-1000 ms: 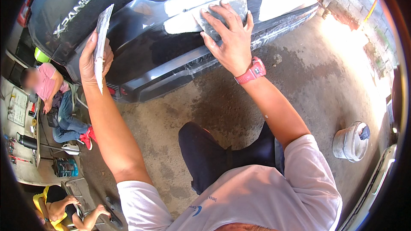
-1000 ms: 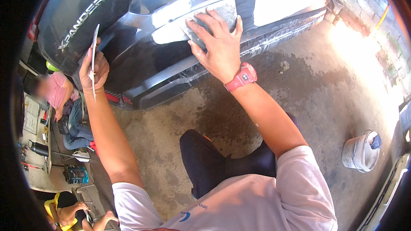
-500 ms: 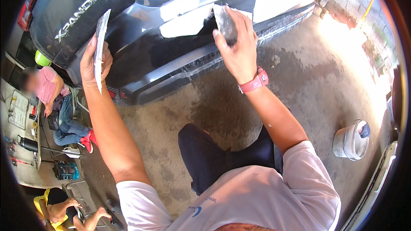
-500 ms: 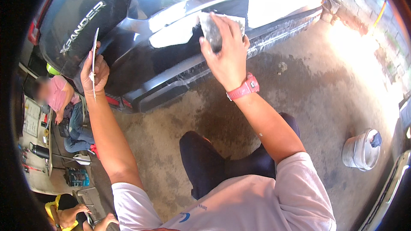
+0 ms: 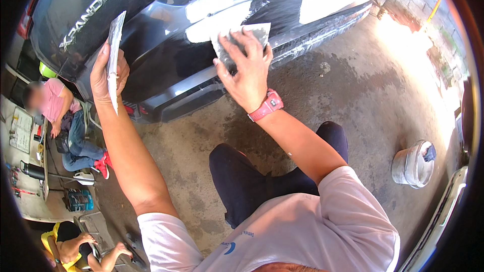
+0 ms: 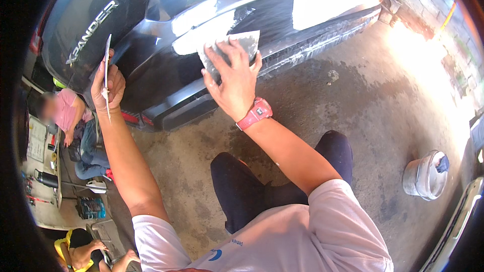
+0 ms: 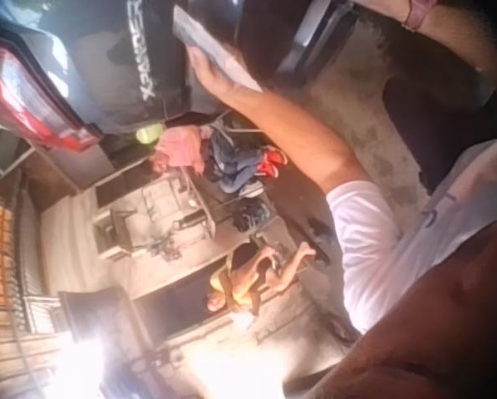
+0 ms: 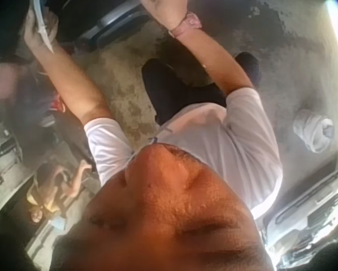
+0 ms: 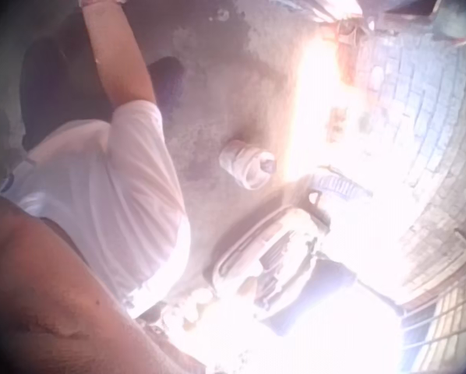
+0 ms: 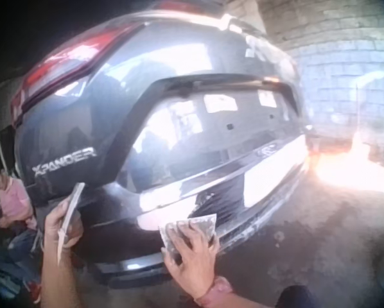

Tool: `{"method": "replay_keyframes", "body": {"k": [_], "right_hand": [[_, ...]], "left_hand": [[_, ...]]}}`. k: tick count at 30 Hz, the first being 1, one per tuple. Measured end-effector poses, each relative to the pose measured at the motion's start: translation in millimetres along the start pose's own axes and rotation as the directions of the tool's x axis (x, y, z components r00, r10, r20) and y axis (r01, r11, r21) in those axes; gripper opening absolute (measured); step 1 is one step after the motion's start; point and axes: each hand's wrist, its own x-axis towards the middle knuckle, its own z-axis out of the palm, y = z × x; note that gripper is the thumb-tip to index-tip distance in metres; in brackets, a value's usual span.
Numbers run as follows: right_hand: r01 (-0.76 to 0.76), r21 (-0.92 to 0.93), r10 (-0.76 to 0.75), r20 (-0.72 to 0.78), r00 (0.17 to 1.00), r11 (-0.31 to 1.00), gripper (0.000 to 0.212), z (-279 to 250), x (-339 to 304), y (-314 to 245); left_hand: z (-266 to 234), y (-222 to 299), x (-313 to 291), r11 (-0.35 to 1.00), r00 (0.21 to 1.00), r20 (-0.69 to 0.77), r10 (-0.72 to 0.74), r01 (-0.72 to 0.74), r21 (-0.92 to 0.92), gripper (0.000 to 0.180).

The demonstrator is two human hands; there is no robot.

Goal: The person sands the rear bumper of a dark-colored car using sandpaper, moving their hands in back-and-forth strokes across the surface. They then walk toward another vehicle with its hood open and continue handling the sandpaper.

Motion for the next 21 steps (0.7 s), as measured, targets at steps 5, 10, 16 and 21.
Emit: {"method": "replay_keyframes", "body": {"k": [5, 10, 16, 21], "right_hand": [[0.093, -0.072, -0.084, 0.122, 0.989, 0.993, 0.056, -10, -12, 7], [-0.062, 0.039, 0.058, 0.09, 0.994, 0.997, 0.054, -41, -5, 16], [-0.277, 0.423, 0.351, -0.105, 0.931, 0.863, 0.047, -35, 33, 13], [-0.063, 0.223, 0.032, 0.138, 0.99, 0.973, 0.05, -50, -32, -20]], "left_hand": [[1, -1, 1, 1.0, 1.0, 0.019, 0.012, -0.012, 0.005, 0.041], [-1, 0, 2, 1.0, 0.999, 0.033, 0.011, -0.01, -0.024, 0.041], [-8, 1, 1, 0.996, 0.999, 0.049, 0.008, -0.004, -0.094, 0.04], [0, 5, 5, 0.986, 0.996, 0.087, -0.016, 0.03, -0.162, 0.041]]}}
